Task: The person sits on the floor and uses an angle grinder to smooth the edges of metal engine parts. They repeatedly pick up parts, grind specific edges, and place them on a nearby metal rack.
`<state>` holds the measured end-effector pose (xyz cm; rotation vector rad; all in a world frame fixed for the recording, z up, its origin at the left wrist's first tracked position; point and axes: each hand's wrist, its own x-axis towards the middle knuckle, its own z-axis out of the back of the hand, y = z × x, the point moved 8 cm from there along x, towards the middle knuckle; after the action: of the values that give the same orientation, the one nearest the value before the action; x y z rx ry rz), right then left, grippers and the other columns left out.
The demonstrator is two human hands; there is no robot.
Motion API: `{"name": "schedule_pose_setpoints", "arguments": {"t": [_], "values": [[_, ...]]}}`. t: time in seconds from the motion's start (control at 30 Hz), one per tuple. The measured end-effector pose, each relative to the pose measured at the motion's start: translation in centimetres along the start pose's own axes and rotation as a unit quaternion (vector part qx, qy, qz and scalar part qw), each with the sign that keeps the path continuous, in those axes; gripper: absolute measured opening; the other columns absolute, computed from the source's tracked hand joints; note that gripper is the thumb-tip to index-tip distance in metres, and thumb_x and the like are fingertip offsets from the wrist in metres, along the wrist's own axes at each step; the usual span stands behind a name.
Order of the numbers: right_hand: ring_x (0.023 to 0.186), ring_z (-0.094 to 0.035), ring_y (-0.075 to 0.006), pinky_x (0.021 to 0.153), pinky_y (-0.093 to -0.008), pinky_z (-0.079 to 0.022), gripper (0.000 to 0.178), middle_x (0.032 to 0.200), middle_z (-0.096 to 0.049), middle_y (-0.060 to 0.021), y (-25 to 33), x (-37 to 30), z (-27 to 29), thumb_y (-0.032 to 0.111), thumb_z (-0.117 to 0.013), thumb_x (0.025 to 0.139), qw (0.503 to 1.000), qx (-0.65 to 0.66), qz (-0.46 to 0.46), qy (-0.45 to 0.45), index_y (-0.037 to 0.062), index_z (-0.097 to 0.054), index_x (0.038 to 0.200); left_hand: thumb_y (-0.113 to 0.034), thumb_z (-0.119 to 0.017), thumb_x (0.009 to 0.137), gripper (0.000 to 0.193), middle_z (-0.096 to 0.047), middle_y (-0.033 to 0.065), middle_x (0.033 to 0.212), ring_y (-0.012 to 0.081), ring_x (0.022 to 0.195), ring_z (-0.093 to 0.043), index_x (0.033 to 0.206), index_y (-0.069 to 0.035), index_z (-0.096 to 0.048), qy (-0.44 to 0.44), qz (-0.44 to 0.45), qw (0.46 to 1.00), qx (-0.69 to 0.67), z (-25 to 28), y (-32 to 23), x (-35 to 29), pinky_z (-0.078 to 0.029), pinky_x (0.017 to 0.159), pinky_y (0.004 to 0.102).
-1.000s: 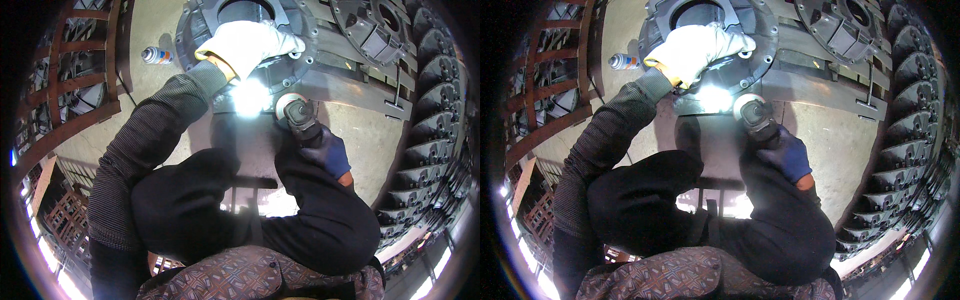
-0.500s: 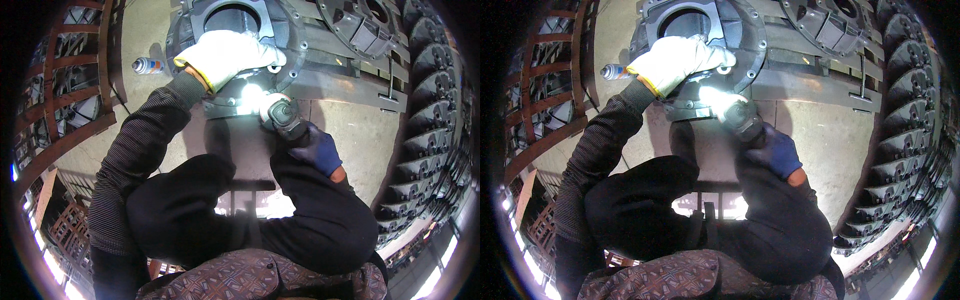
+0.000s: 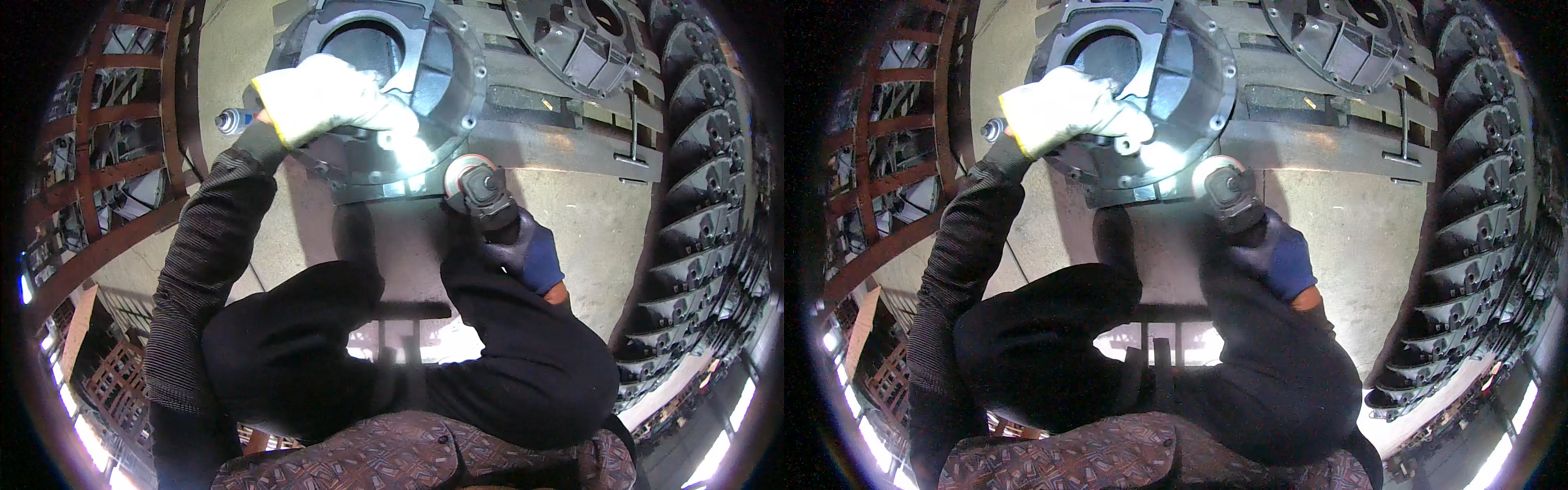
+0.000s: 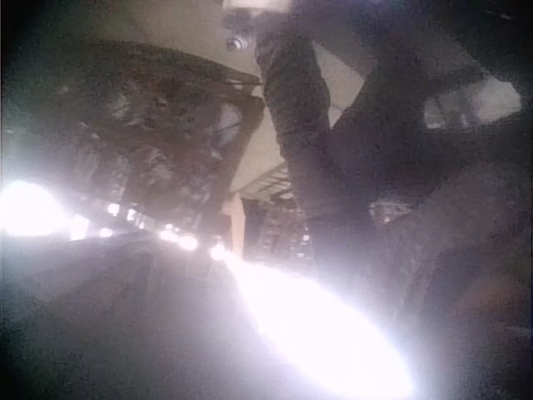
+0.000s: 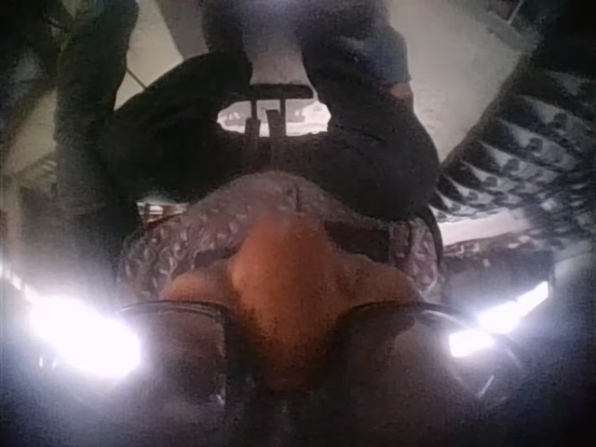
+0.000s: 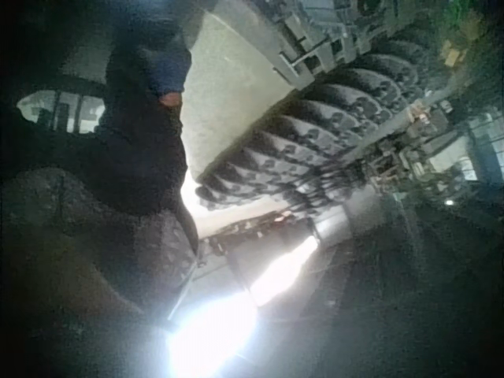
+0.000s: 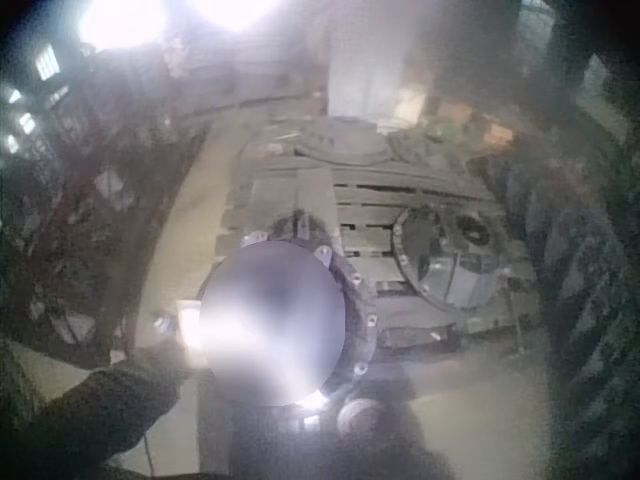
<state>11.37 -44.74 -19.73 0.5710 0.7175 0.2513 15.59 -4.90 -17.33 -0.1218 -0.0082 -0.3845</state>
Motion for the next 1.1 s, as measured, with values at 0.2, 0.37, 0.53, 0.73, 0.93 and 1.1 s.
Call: {"name": "schedule_pose_setpoints", "arguments": {"t": [0.2,0.37,0.53,0.73,0.93,1.1], "values": [[0.113,-0.074,-0.0413,0.096,-0.0468,-0.061,0.083,0.122,-0.078,-0.0196,-2.2,-0.3,-0.1,0.051,-0.092,0.075,0.999,0.011,-0.042,-0.011,0.0098,-0.065,0.142,-0.021,-0.063,0.102,0.051,-0.072,0.0113,0.136,0.0328,0.121,-0.07,0.153,-0.019,-0.061,-0.044,-0.035,0.996,-0.062,2.2,-4.9,2.9,-0.053,0.109,0.0417],[0.114,-0.074,-0.0406,0.097,-0.0468,-0.06,0.081,0.122,-0.078,-0.0192,-1.6,0.1,-0.3,0.051,-0.092,0.076,0.999,0.013,-0.025,-0.02,0.0104,-0.066,0.14,-0.019,-0.061,0.102,0.052,-0.072,0.0096,0.138,0.0321,0.124,-0.07,0.154,-0.022,-0.061,-0.042,-0.068,0.996,-0.026,2.8,-7.1,3.4,-0.054,0.111,0.0404],[0.114,-0.075,-0.0397,0.098,-0.0463,-0.06,0.079,0.122,-0.078,-0.019,-0.3,0.2,-0.1,0.051,-0.092,0.076,1.0,0.017,-0.007,-0.016,0.0104,-0.066,0.139,-0.016,-0.061,0.099,0.054,-0.07,0.0117,0.14,0.0322,0.117,-0.072,0.152,-0.025,-0.06,0.104,-0.113,0.988,-0.005,1.4,-3.8,-0.2,-0.055,0.102,0.042],[0.114,-0.075,-0.0391,0.097,-0.0469,-0.06,0.08,0.122,-0.078,-0.0185,0.5,-0.2,-0.1,0.05,-0.093,0.075,0.999,0.039,0.008,-0.004,0.0113,-0.066,0.14,-0.018,-0.062,0.099,0.046,-0.072,0.0136,0.135,0.0327,0.114,-0.072,0.145,-0.021,-0.065,0.03,0.024,0.999,0.011,1.3,-1.5,-2.1,-0.056,0.1,0.0432],[0.114,-0.075,-0.0401,0.097,-0.0475,-0.061,0.082,0.124,-0.077,-0.019,-0.3,0.4,-0.7,0.05,-0.092,0.075,1.0,-0.006,-0.022,0.002,0.0117,-0.065,0.142,-0.021,-0.062,0.099,0.04,-0.073,0.0155,0.131,0.0333,0.111,-0.073,0.138,-0.016,-0.069,-0.033,0.023,0.999,0.028,0.3,-5.6,-1.4,-0.057,0.098,0.0444],[0.114,-0.075,-0.0399,0.096,-0.0473,-0.061,0.079,0.122,-0.078,-0.0179,0.3,0.3,-0.3,0.05,-0.092,0.075,1.0,0.021,-0.007,-0.008,0.0133,-0.066,0.14,-0.022,-0.063,0.099,0.04,-0.074,0.0154,0.128,0.0354,0.111,-0.072,0.137,-0.015,-0.07,0.045,-0.035,0.997,0.053,0.9,-5.5,0.2,-0.057,0.098,0.0456]]}}
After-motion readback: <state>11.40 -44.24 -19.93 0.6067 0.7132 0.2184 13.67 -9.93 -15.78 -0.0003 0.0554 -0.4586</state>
